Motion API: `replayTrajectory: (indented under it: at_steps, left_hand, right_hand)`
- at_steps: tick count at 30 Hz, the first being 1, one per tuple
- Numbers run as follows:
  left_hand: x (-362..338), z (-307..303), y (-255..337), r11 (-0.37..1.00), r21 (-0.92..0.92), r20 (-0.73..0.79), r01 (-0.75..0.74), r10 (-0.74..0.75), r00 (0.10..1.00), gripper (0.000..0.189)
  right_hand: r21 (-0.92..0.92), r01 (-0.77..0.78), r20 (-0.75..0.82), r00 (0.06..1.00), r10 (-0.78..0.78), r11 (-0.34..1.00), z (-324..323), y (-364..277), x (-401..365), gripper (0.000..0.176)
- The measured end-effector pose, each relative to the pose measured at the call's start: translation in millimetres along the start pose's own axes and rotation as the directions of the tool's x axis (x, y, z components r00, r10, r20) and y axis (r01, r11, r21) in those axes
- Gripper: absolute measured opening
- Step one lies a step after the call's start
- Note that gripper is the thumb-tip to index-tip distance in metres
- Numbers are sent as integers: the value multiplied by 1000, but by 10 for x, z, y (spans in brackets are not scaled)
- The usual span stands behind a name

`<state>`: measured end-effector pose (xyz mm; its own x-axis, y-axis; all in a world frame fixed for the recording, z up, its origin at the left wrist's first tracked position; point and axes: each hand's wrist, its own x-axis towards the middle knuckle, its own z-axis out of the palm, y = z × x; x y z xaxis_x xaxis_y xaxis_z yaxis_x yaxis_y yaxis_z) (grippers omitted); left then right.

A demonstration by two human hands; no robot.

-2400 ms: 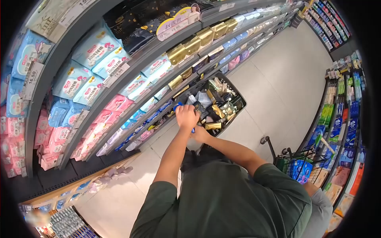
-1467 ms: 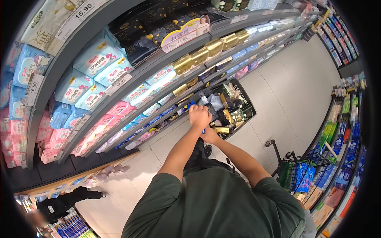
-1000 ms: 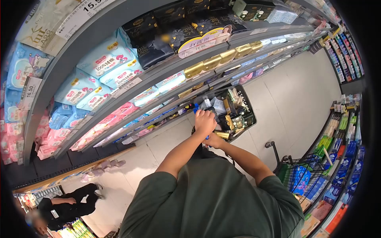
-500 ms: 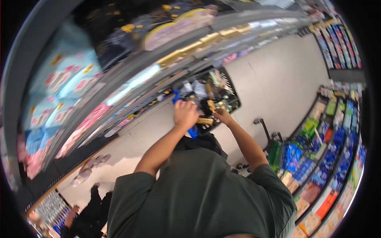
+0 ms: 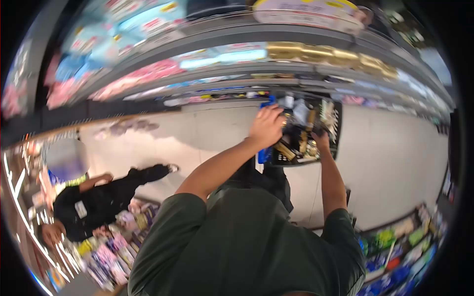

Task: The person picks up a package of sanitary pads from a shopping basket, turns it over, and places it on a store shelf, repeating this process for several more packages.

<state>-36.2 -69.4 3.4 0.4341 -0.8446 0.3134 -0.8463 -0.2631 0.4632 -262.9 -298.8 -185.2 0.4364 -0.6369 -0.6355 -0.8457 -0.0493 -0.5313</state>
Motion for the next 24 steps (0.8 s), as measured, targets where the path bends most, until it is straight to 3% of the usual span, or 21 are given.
replayTrajectory:
  at_steps: [3, 7, 9, 11, 13, 19, 21, 22, 23, 24]
  left_hand:
    - [-27, -63, 18, 991, 79, -98, 110, -102, 990, 44]
    - [25, 15, 98, 983, 63, -102, 175, -168, 981, 46]
    - [34, 46, 161, 980, 44, -112, 192, -186, 976, 47]
    - [-13, 64, 141, 977, 63, -84, 205, -200, 976, 48]
    - [-19, 109, 149, 974, 78, -95, 212, -205, 974, 49]
    - [-45, 110, 140, 978, 117, -111, 173, -160, 981, 43]
    - [33, 42, 206, 972, 99, -76, 215, -208, 975, 42]
    - [43, 111, 154, 975, 93, -41, 200, -197, 980, 38]
    - [82, 74, 187, 976, 75, -34, 204, -202, 979, 36]
    - [47, 222, 99, 982, 104, -100, 160, -150, 984, 36]
  right_hand:
    - [-244, -23, -10, 1000, 21, 970, 246, 197, 547, 87]
    - [-443, -147, -114, 988, 107, 884, 347, 283, 838, 97]
    - [-447, -111, -3, 992, 123, 887, 278, 225, 841, 100]
    - [-514, -70, -88, 996, 28, 855, 450, 229, 755, 102]
    - [-580, 84, -159, 964, -214, 810, 514, 244, 575, 98]
    - [-426, 39, -133, 986, -105, 904, 511, -50, 466, 93]
    - [-309, -138, -122, 987, 104, 941, 378, -221, 245, 96]
    - [-279, -157, -148, 982, 119, 947, 416, -110, 277, 99]
    - [-227, -189, -111, 980, 167, 955, 212, -421, -41, 94]
    - [-249, -81, -158, 986, 42, 965, 335, -145, 49, 90]
